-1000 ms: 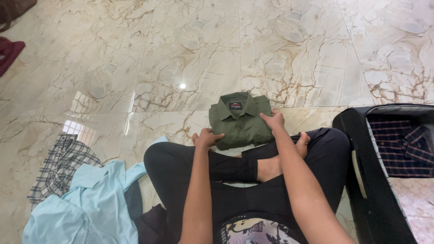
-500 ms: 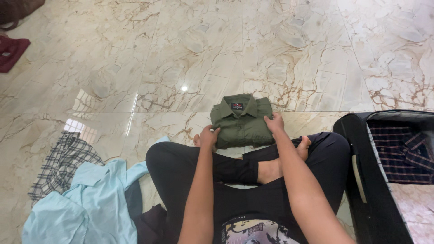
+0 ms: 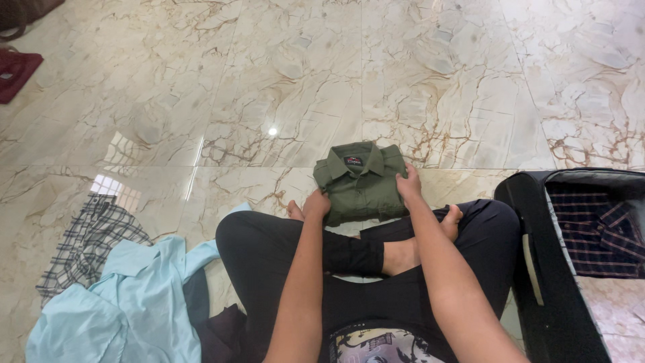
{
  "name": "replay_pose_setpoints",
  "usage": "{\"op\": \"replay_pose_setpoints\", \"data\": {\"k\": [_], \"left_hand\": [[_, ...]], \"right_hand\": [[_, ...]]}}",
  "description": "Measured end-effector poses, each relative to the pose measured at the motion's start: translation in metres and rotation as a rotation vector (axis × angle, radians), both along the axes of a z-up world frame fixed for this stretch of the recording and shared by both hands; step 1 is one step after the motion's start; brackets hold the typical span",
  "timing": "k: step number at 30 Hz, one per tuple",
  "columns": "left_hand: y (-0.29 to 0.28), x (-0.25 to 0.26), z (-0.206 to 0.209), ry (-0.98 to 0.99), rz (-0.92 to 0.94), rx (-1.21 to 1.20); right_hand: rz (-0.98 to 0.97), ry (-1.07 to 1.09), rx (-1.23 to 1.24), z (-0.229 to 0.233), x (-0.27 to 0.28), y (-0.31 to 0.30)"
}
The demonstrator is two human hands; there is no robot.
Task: The person folds a green shirt by hand while sitting on the floor, laying it flat, folding in the sleeves and sides, and finally placing the folded shirt into an open suitcase.
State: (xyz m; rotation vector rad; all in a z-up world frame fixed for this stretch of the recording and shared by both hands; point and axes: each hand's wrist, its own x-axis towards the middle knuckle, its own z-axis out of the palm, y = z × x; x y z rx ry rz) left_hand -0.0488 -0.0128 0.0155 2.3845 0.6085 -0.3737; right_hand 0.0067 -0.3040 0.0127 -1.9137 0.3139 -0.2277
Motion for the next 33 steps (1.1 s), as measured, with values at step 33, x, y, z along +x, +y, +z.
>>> {"op": "replay_pose_setpoints", "data": {"k": [33], "left_hand": [[-0.004, 0.007, 0.038, -0.768, 0.035, 0.092]], "right_hand": [[-0.032, -0.217, -0.408, 0.037, -0.003, 0.015]]}}
